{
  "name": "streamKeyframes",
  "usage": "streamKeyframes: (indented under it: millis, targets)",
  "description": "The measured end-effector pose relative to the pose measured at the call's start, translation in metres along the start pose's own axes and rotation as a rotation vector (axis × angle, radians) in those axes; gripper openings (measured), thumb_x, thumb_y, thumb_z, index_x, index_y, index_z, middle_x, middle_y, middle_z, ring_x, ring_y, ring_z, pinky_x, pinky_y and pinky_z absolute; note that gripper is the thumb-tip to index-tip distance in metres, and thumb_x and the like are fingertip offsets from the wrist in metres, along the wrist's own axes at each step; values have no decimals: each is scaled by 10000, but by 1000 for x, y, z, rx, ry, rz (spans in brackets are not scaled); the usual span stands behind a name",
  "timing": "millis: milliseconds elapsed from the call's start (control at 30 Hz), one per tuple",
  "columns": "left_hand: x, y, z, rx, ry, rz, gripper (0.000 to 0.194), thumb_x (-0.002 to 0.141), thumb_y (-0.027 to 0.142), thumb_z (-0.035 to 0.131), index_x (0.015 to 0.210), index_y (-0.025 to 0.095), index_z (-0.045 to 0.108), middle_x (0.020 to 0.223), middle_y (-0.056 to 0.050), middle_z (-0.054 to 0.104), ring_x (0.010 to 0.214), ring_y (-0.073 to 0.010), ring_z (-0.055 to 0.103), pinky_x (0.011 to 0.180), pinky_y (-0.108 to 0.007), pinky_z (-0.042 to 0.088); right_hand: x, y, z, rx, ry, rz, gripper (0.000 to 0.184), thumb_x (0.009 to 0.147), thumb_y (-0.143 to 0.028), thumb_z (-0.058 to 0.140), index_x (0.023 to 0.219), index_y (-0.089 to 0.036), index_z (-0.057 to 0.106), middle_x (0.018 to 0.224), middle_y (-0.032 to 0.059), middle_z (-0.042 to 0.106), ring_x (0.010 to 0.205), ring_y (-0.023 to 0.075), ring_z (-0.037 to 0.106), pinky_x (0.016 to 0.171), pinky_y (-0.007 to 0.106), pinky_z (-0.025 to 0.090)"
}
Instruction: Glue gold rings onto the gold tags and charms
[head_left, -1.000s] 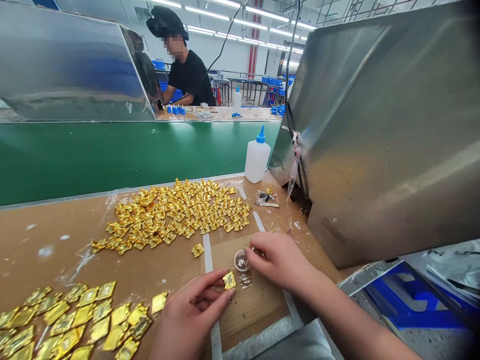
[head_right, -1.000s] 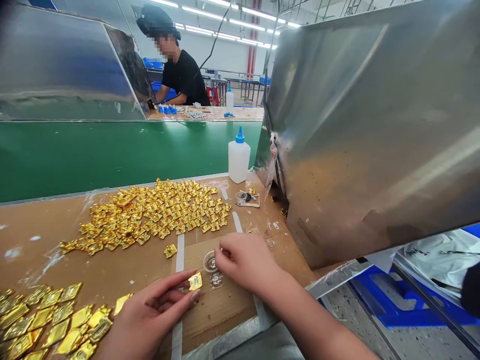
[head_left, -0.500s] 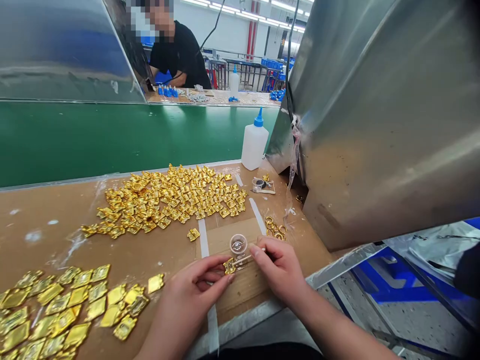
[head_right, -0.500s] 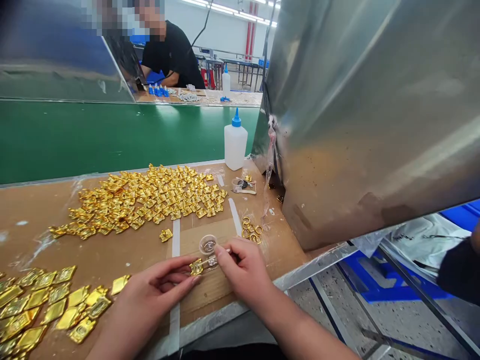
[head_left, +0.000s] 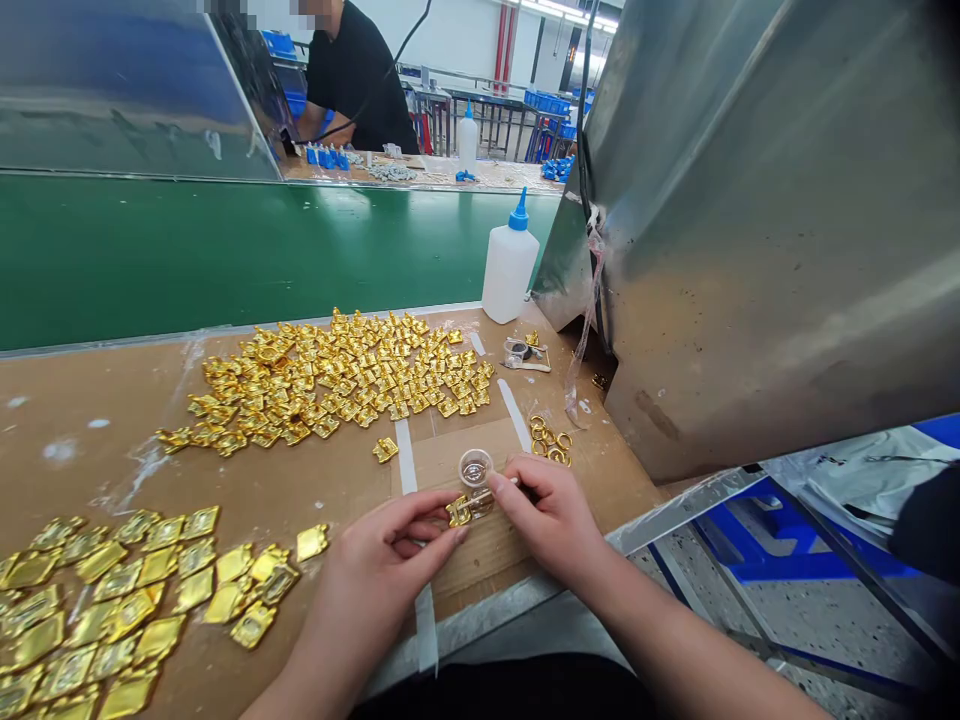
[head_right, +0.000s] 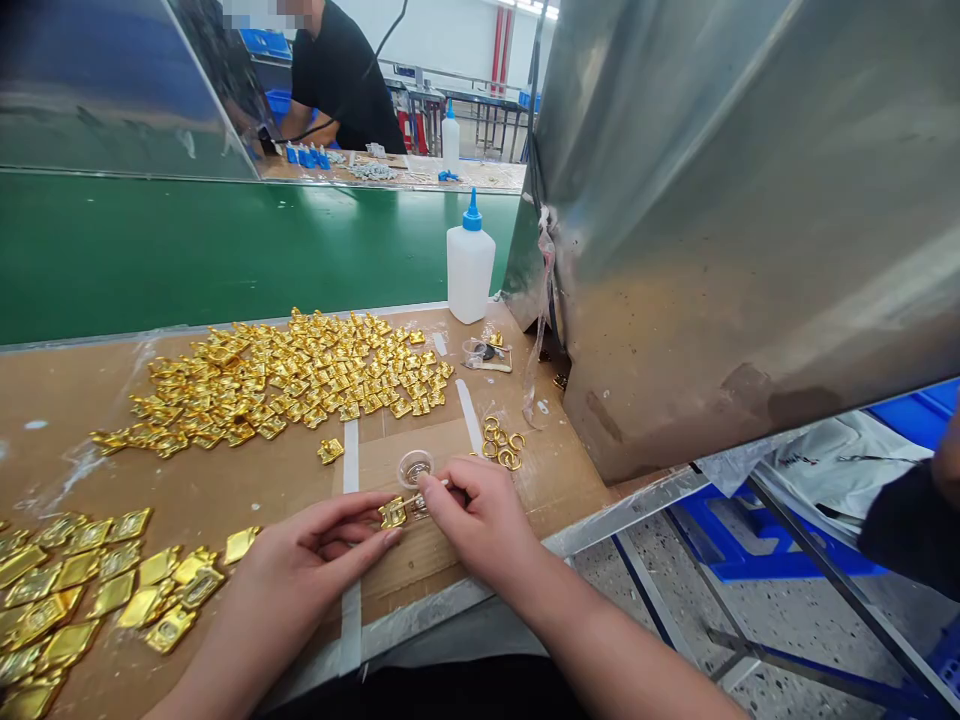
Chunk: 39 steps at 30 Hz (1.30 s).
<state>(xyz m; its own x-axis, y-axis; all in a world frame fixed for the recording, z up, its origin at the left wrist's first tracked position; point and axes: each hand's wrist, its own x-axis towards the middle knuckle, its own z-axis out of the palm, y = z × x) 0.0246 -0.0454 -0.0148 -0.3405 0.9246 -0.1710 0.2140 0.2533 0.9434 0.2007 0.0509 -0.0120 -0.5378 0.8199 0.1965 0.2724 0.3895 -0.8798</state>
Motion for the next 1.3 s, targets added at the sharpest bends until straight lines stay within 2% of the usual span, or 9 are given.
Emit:
streamKeyframes:
  millis: [233, 500, 733, 1000, 1067, 1167, 1200, 1300]
  targets:
    - [0, 2, -2, -10, -2, -13, 343, 735, 389, 815, 1037, 226, 824, 747, -29, 821, 640, -213, 753, 623, -316, 631, 0, -1, -1, 0, 2, -21, 393, 973, -299, 571, 612, -196, 458, 582, -50, 415, 568, 106, 410, 573, 263, 291]
    - [-1, 1, -1, 15, -6, -11, 353, 744, 398, 809, 1050, 225, 825, 752, -31, 818, 641, -213, 746, 633, -317, 632, 0, -1, -1, -14, -18, -26, 385, 974, -306, 576, 619, -200, 473, 595, -42, 442, 578, 115, 438, 586, 261, 320]
    - [-3, 2, -2, 14, -23, -16, 338, 764, 394, 818, 1060, 231, 827, 741, -18, 817, 641, -200, 747, 643, -292, 634, 1, -2, -2, 8, 19, -30, 392, 993, -333, 565, 632, -200, 488, 605, -42, 438, 587, 117, 435, 591, 263, 318]
    - [-5, 4, -3, 17, -37, -30, 315, 782, 382, 829, 1066, 245, 824, 716, 5, 807, 634, -184, 738, 650, -268, 625, -1, -1, -2, 12, -10, -28, 398, 1009, -340, 567, 646, -199, 487, 621, -42, 444, 597, 117, 438, 597, 265, 314]
    - [-5, 3, -3, 9, -36, -31, 329, 780, 381, 834, 1079, 243, 820, 722, 4, 808, 642, -180, 737, 649, -258, 618, -1, 0, -5, 15, 30, -52, 388, 1016, -329, 559, 656, -200, 495, 625, -40, 448, 598, 119, 442, 598, 266, 319]
    - [-4, 1, -2, -28, -37, -41, 356, 775, 394, 840, 1091, 231, 815, 732, -4, 807, 660, -180, 735, 650, -253, 610, 1, -1, -10, -79, 145, -122, 372, 1038, -315, 529, 685, -202, 503, 655, -30, 461, 623, 128, 455, 615, 274, 325]
    - [-4, 0, -2, -36, -39, -45, 364, 773, 401, 840, 1091, 225, 814, 728, -7, 804, 659, -181, 733, 648, -255, 608, 3, -3, -12, -149, 147, -135, 376, 1046, -319, 519, 690, -201, 501, 667, -26, 468, 632, 129, 459, 620, 277, 321]
    - [-4, -1, -2, -50, -31, -50, 398, 751, 432, 843, 1077, 205, 818, 722, -22, 801, 651, -192, 729, 636, -270, 606, 12, -11, -16, -401, -1, -109, 412, 1067, -364, 503, 692, -196, 506, 694, -18, 515, 654, 133, 488, 618, 282, 297]
